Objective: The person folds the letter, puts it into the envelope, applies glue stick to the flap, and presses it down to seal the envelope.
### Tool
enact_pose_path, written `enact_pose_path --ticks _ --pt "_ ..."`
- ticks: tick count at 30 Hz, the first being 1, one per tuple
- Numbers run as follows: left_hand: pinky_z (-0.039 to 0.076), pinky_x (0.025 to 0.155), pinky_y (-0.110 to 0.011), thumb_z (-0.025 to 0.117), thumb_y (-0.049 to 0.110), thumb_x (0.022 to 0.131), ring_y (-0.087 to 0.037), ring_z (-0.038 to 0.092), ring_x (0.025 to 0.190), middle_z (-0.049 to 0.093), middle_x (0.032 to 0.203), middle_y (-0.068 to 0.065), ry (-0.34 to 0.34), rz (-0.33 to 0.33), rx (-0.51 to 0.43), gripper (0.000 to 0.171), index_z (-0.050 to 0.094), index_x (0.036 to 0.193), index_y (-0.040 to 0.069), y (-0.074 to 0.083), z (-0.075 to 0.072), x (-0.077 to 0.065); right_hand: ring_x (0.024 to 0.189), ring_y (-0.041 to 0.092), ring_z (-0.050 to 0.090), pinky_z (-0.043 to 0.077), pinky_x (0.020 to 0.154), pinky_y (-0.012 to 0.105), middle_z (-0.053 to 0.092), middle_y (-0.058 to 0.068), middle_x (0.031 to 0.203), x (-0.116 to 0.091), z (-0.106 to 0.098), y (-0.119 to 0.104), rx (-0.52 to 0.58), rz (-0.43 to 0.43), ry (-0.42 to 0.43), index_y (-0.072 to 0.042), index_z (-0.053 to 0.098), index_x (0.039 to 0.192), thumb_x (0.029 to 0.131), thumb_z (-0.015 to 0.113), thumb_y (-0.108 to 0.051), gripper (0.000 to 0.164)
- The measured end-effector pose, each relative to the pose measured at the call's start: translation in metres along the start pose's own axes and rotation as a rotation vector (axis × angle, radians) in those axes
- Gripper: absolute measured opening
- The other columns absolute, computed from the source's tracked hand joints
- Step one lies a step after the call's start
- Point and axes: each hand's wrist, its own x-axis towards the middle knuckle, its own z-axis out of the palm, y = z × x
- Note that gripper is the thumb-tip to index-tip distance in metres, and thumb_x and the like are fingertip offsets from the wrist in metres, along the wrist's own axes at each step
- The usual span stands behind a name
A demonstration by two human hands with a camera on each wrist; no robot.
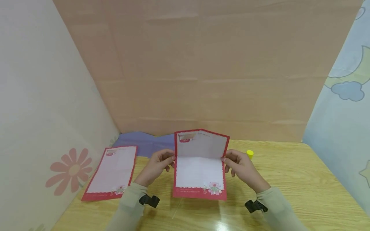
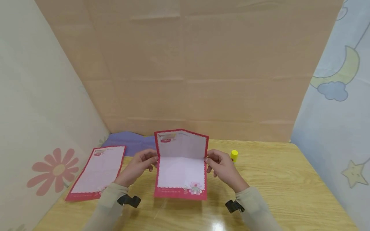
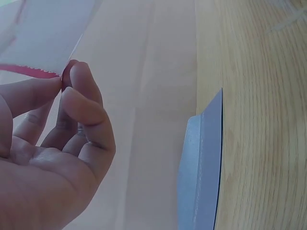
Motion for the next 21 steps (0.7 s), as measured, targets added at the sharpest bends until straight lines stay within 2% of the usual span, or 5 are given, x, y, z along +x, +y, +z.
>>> enact_pose_path --ticks 8,14,16,21 --pt "0.051 0.069 -0.031 0.053 0.014 0.105 -0.021 0.058 0.082 0.061 0.095 -0.01 -0.013 0.023 0.001 0.022 0.068 0.118 0.006 -0.002 -0.0004 0.0 0.065 0.029 0.058 0.051 0.05 0.035 0.068 0.008 0.089 0.0012 -0.0029 0.0031 -0.04 0.022 -0.009 -0.004 0.069 0.114 0.102 0.057 -0.011 0.018" --pt "0.051 0.069 -0.03 0.053 0.014 0.105 -0.022 0.059 0.083 0.062 0.097 -0.012 -0.01 0.017 0.004 0.022 0.069 0.117 0.005 -0.0019 0.0009 0.0 0.071 0.026 0.064 0.052 0.052 0.032 0.066 0.014 0.097 0.0007 -0.0021 0.0008 -0.011 0.051 -0.003 0.0 0.07 0.114 0.102 0.053 -0.006 0.022" --pt "0.051 0.069 -0.029 0.052 0.013 0.105 -0.024 0.06 0.085 0.063 0.099 -0.013 -0.011 0.014 0.004 0.022 0.069 0.118 0.005 -0.0015 0.0016 0.0002 0.07 0.022 0.065 0.051 0.052 0.031 0.067 0.014 0.101 0.0008 -0.0019 0.0011 -0.007 0.051 0.002 0.0 0.07 0.113 0.101 0.055 -0.006 0.02" --pt "0.051 0.068 -0.029 0.051 0.013 0.105 -0.036 0.061 0.092 0.063 0.107 -0.014 -0.018 0.006 0.018 0.025 0.07 0.12 0.006 -0.0003 0.0035 0.0003 0.067 0.019 0.064 0.05 0.049 0.033 0.066 0.015 0.093 0.002 0.0 0.0028 -0.03 0.038 -0.009 -0.002 0.067 0.115 0.097 0.065 -0.011 0.02"
